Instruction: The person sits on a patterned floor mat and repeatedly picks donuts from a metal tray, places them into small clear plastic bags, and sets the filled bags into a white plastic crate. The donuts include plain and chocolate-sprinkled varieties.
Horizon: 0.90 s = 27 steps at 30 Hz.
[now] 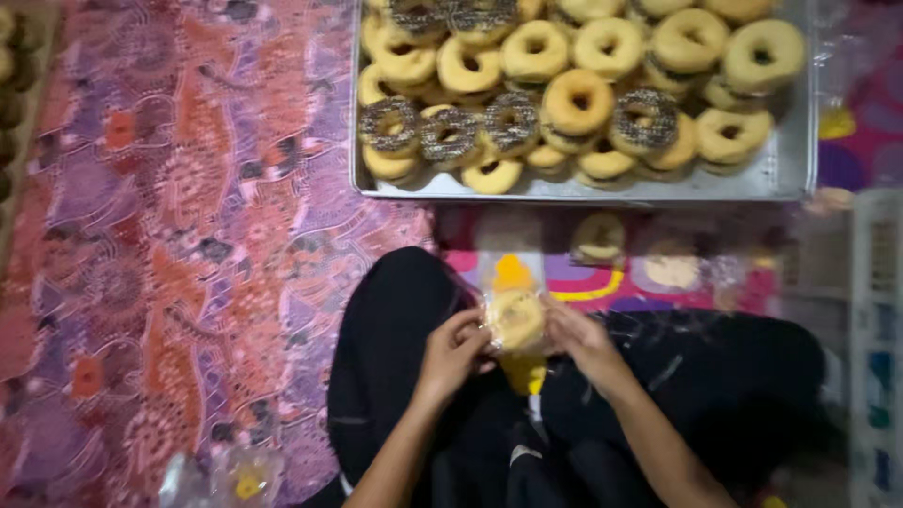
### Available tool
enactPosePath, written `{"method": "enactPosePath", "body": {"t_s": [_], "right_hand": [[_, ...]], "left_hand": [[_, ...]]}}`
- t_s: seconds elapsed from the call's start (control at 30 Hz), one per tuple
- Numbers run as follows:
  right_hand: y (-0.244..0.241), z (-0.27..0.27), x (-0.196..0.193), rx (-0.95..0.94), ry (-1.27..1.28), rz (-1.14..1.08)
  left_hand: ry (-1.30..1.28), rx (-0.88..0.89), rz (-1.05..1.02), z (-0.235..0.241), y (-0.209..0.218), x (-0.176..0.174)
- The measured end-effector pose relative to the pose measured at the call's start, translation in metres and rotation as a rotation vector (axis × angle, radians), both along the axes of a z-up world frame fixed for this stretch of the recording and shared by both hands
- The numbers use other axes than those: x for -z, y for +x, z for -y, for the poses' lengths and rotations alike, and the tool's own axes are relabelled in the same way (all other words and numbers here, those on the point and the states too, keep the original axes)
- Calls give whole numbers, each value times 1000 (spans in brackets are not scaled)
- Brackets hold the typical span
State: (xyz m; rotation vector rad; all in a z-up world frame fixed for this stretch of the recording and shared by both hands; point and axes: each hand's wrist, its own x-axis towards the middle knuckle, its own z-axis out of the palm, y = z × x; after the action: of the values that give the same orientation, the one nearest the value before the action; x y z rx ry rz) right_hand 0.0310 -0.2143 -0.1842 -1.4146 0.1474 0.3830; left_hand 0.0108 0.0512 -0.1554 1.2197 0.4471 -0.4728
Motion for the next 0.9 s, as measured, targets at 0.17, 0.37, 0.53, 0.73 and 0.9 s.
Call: {"method": "enactPosePath", "body": {"t_s": [0.17, 0.37, 0.53, 0.73, 0.9], "right_hand": [[101, 81, 61, 355, -730, 35], [124, 94, 47, -10, -957, -275], [7, 97, -97, -286, -1586, 804], [-85, 127, -231, -515, -1286, 1315], [-147, 239, -237, -421, -846, 516]], "left_hand": [[219, 172, 446, 153, 139, 115], [-144, 459, 281, 178, 178, 130], [-391, 221, -374, 107, 105, 73], [-554, 867, -83, 139, -11, -31], [-1132, 1075, -431, 169, -49, -67]]}}
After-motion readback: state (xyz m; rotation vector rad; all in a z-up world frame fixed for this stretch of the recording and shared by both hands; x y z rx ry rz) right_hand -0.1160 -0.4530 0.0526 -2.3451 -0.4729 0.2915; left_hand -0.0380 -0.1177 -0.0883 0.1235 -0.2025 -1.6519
